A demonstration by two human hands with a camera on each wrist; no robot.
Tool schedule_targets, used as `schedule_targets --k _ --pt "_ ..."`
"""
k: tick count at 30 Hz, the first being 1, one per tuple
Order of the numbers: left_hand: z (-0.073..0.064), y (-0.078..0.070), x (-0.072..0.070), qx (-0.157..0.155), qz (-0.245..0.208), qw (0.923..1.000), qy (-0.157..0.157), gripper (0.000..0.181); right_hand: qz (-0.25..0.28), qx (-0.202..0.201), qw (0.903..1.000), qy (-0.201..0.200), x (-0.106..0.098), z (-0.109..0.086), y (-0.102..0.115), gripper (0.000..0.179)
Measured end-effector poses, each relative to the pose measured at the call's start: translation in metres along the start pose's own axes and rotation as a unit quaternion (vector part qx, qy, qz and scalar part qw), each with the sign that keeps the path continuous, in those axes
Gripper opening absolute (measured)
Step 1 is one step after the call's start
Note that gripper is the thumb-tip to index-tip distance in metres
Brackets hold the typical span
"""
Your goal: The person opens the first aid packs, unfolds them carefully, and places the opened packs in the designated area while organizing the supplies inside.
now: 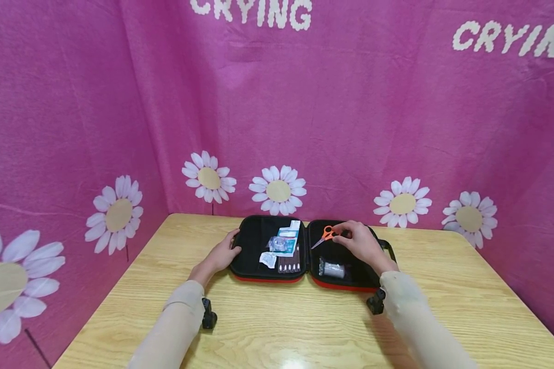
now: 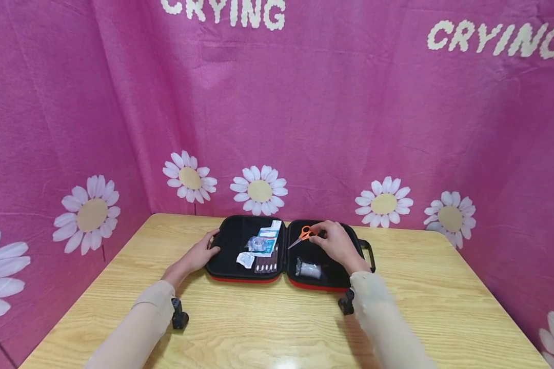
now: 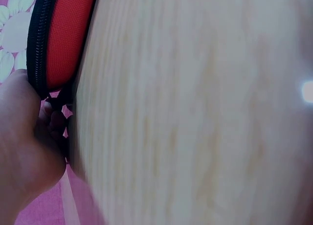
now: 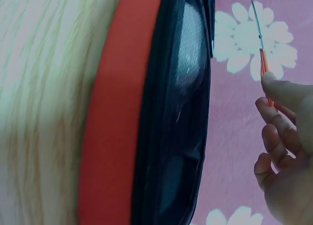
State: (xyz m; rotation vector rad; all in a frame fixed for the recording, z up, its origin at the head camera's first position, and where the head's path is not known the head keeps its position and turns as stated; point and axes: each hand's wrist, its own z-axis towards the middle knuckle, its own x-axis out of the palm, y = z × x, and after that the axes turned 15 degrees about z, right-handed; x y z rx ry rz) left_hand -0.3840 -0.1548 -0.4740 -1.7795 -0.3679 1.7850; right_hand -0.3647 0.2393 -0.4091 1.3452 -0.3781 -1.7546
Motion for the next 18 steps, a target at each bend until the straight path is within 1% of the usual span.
schedule_targets --k 4,13,18 --pt "0.001 0.000 0.001 0.001 -0.002 1.0000 0.002 0.062 0.002 0.016 0.9997 -0.016 -0.012 -0.010 -0.010 0.028" --pt "0.000 0.001 0.001 0.003 0.001 1.0000 -0.002 0.062 -0.020 0.057 0.9964 -0.059 -0.033 -0.028 -0.031 0.030" --pt "-0.001 -0.002 0.001 0.000 0.006 1.0000 0.001 0.062 -0.024 0.091 0.9930 -0.071 -0.045 -0.040 -0.043 0.032"
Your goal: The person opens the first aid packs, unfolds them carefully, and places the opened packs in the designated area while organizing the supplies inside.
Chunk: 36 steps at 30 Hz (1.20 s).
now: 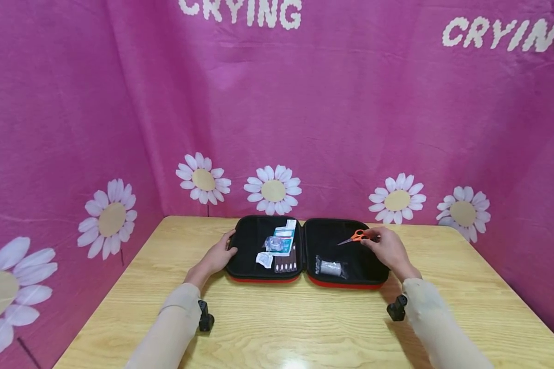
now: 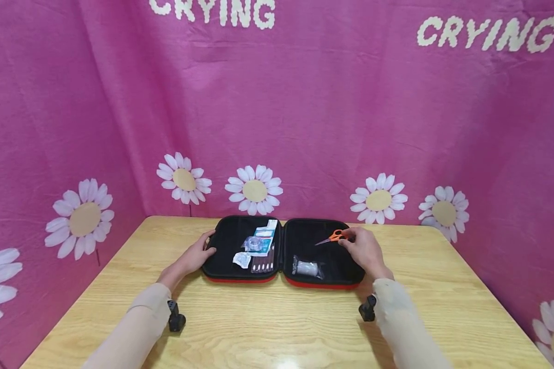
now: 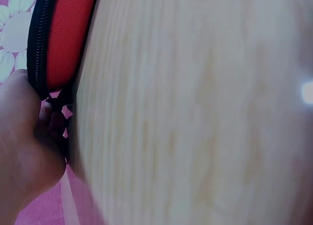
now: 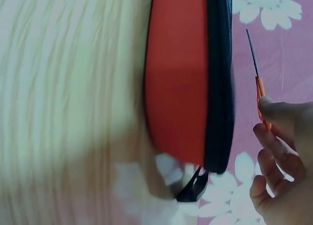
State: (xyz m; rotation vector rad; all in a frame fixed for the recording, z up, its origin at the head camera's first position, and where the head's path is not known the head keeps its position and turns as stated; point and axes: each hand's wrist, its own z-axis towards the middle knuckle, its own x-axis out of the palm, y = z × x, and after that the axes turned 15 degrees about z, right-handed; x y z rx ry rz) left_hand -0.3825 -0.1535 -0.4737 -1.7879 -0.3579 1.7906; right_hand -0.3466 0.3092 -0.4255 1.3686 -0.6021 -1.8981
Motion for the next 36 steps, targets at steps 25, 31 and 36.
schedule_targets --k 25,31,36 --pt "0.001 0.002 0.002 0.004 -0.012 0.9999 -0.005 0.062 -0.092 0.027 0.9954 0.003 -0.005 -0.015 -0.014 0.031" --pt "0.000 0.001 0.000 0.008 -0.015 0.9998 -0.007 0.061 -0.105 0.034 0.9936 0.025 0.010 -0.012 -0.004 0.030" --pt "0.000 0.001 0.001 0.004 -0.016 0.9998 -0.007 0.061 -0.086 0.037 0.9941 0.055 0.020 -0.011 0.004 0.027"
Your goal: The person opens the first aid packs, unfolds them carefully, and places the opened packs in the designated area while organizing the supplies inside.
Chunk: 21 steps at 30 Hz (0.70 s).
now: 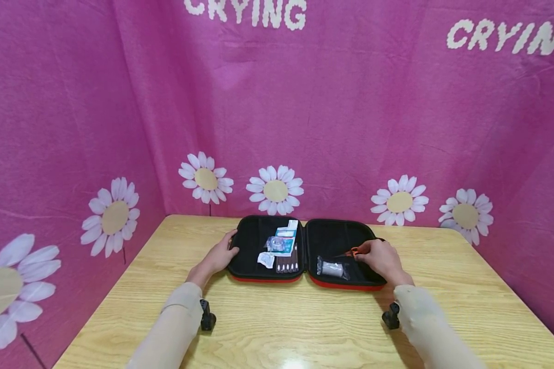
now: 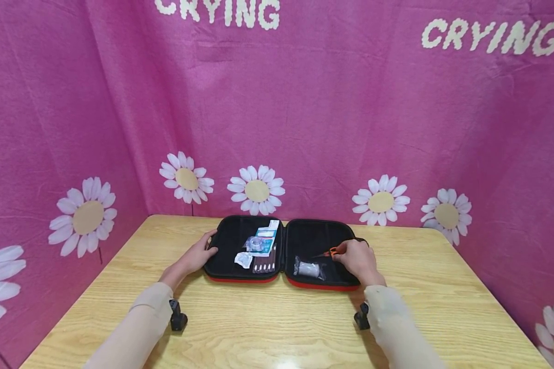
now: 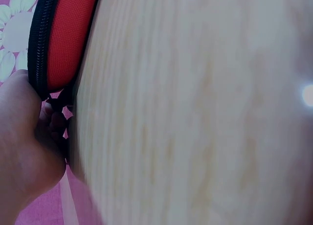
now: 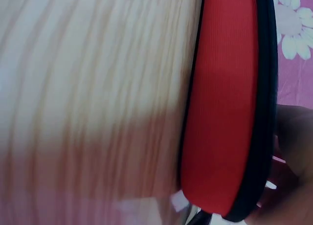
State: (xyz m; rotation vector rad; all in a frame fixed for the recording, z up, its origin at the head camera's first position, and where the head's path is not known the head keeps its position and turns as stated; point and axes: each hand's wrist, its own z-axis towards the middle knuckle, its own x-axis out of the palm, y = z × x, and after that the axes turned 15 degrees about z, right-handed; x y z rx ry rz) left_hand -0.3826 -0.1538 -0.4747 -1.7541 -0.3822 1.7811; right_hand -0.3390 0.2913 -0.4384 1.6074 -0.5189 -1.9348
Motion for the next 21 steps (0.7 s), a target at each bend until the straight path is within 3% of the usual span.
schedule_targets --k 7,13,21 --pt "0.000 0.000 -0.001 0.003 0.004 1.0000 -0.001 0.061 0.039 0.006 0.9975 0.058 0.002 0.001 0.004 0.023" --pt "0.000 0.000 -0.001 0.000 0.004 1.0000 -0.001 0.061 0.068 -0.045 0.9910 0.106 -0.008 0.002 0.002 0.022" --pt "-0.002 -0.003 -0.001 -0.001 0.004 1.0000 0.004 0.061 0.077 -0.048 0.9913 0.095 -0.011 -0.002 0.005 0.020"
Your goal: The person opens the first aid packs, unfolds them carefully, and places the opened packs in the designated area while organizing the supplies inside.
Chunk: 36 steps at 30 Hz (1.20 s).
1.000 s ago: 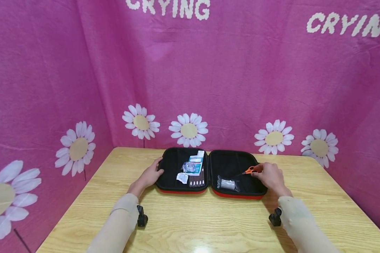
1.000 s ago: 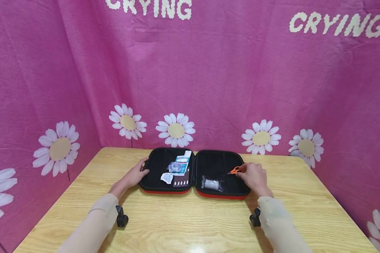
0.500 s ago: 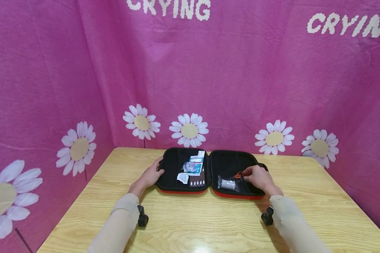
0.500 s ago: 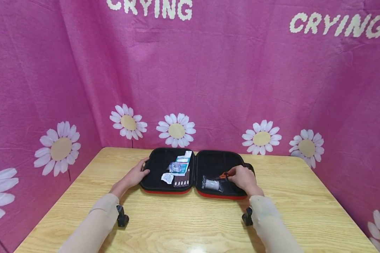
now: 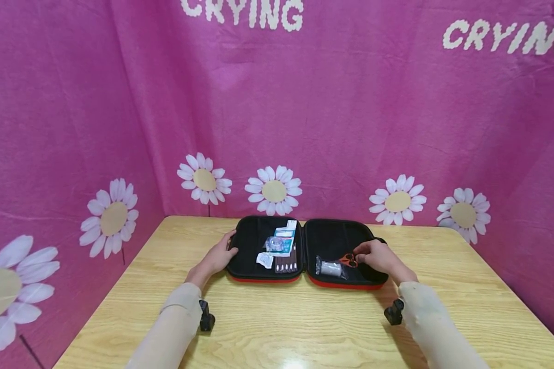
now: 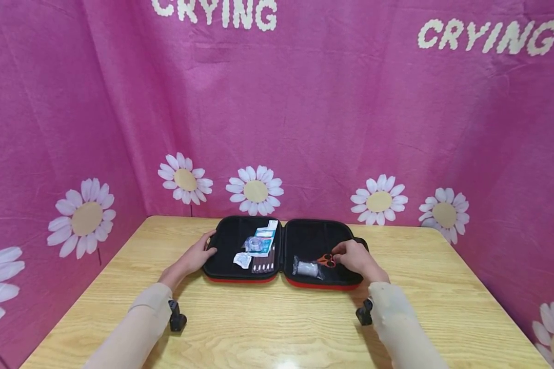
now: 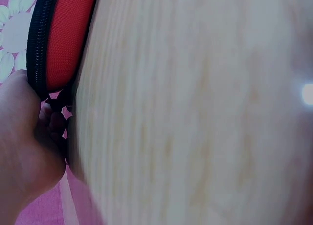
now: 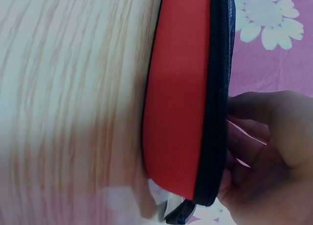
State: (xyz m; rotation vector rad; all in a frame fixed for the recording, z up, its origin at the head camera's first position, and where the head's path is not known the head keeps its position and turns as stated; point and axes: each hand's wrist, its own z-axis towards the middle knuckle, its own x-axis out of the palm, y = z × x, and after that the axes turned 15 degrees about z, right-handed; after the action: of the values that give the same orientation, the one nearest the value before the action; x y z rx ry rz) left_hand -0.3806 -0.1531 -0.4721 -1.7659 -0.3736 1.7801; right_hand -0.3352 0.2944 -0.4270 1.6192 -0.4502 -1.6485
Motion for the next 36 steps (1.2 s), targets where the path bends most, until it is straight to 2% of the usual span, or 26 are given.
schedule_targets --k 4,8,11,14,20,24,32,36 --pt "-0.001 0.001 0.001 -0.004 -0.002 1.0000 0.000 0.061 0.059 0.027 0.9979 -0.005 0.005 0.001 0.003 0.030" --pt "-0.001 0.001 0.001 -0.005 0.001 1.0000 0.001 0.061 0.152 0.083 0.9849 0.000 0.009 0.003 0.006 0.043" --pt "-0.002 0.000 0.001 -0.005 0.003 1.0000 0.000 0.061 0.184 0.109 0.9768 0.001 0.010 0.004 0.006 0.047" --pt "-0.003 -0.001 0.000 -0.006 0.004 1.0000 0.000 0.061 0.171 0.104 0.9796 -0.009 0.010 0.005 0.003 0.047" --pt "-0.002 -0.002 0.000 -0.001 0.006 1.0000 -0.004 0.061 0.107 0.087 0.9898 -0.036 0.009 0.005 0.006 0.038" --pt "-0.002 -0.001 0.000 0.001 0.005 1.0000 -0.005 0.061 0.086 0.080 0.9922 -0.040 0.009 0.005 0.011 0.035" --pt "0.000 -0.001 0.000 0.000 0.001 1.0000 -0.006 0.061 0.057 0.035 0.9955 -0.067 0.012 0.011 0.018 0.031" --pt "0.000 0.000 0.000 -0.001 0.005 1.0000 -0.003 0.062 0.054 0.031 0.9954 -0.074 0.015 0.017 0.026 0.031"
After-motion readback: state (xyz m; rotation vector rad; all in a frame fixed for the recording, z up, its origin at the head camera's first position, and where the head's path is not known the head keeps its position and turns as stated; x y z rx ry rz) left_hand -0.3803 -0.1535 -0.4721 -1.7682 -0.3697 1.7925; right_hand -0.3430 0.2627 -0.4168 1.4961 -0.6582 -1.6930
